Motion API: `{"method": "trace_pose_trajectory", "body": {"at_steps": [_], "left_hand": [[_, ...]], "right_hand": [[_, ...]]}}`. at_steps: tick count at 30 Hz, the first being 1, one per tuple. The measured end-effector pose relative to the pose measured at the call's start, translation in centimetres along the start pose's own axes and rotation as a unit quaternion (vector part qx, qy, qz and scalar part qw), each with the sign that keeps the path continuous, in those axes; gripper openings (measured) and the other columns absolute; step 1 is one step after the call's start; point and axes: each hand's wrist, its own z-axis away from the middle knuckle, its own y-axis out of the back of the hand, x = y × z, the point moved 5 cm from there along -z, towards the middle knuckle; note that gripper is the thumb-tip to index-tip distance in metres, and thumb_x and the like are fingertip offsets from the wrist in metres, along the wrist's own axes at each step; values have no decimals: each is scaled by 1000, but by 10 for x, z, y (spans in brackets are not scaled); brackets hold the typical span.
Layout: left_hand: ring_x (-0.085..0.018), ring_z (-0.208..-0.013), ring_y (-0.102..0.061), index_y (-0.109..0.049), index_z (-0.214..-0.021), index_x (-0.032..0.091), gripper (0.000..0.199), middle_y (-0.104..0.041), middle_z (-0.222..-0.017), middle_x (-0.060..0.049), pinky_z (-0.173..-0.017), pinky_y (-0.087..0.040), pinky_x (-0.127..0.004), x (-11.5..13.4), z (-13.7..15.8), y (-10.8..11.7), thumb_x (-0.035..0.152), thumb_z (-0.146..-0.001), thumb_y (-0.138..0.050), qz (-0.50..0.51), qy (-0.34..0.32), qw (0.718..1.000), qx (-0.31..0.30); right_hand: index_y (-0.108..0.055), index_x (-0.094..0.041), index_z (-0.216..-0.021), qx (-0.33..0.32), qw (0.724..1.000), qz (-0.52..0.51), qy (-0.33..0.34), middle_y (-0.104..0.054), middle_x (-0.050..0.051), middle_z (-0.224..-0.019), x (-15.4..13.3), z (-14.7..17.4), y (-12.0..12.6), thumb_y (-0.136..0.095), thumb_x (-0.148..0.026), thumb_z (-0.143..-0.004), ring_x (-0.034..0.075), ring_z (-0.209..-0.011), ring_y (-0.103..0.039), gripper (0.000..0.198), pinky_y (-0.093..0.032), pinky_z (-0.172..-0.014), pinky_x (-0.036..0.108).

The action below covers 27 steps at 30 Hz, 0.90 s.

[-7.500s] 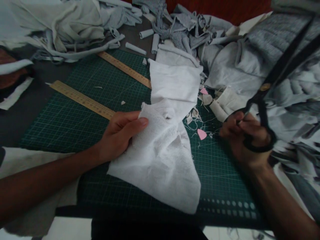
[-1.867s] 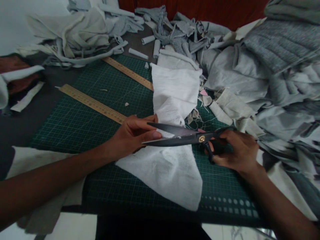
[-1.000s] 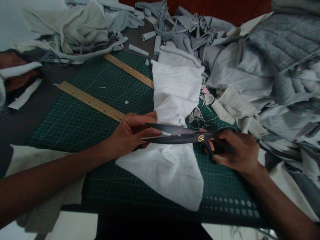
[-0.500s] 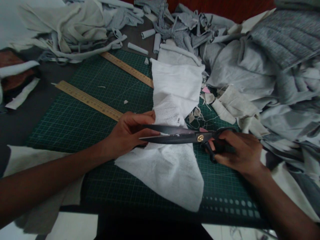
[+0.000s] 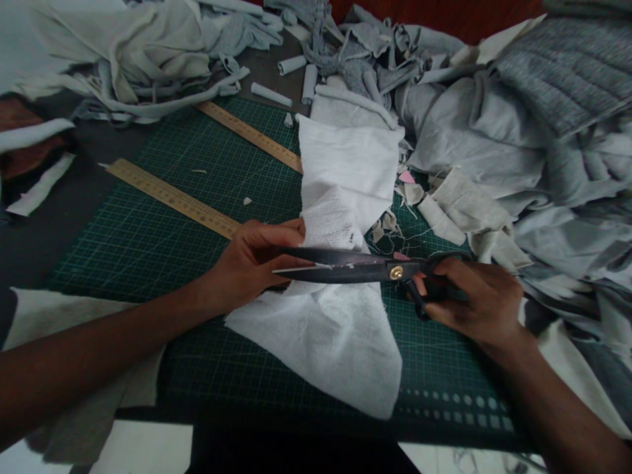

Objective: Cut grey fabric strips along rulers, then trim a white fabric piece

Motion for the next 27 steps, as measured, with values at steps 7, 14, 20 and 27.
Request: {"method": "trace_pose_trajectory", "body": {"at_steps": [7, 14, 20, 27], "left_hand": [[2, -45, -41, -74, -73, 15, 18, -48, -57, 9, -40, -33, -5, 0, 1, 1, 29, -84, -78, 8, -51, 998, -39], [-1, -51, -44, -63, -59, 14, 37, -46, -56, 7, -46, -37, -9, 5, 1, -1, 36, -85, -77, -58, -52, 997, -23], [-3, -54, -44, -58, -55, 13, 44, -45, -55, 6, -50, -38, -12, 10, 1, -2, 39, -85, -77, -103, -84, 991, -30], [-5, -55, -47, -66, -61, 15, 31, -50, -59, 5, -48, -38, -14, 8, 1, -1, 33, -84, -79, -65, -86, 994, -23]], "right_hand": [[-48, -22, -83, -4, 999, 30, 22, -56, -7, -54, -1, 1, 1, -55, -26, -96, 8, -41, -51, 15, -34, -45, 23], [-52, -24, -81, 28, 996, 39, -78, -55, -8, -51, 17, 14, -2, -64, -26, -81, 10, -39, -52, 12, -36, -41, 22], [-53, -25, -83, 59, 990, 57, -117, -57, -8, -53, 23, 20, -2, -71, -30, -73, 11, -41, -52, 21, -38, -42, 25], [-49, -24, -82, 61, 998, 21, -27, -52, -9, -52, 4, 7, 1, -65, -24, -79, 8, -39, -47, 16, -36, -42, 22]]}}
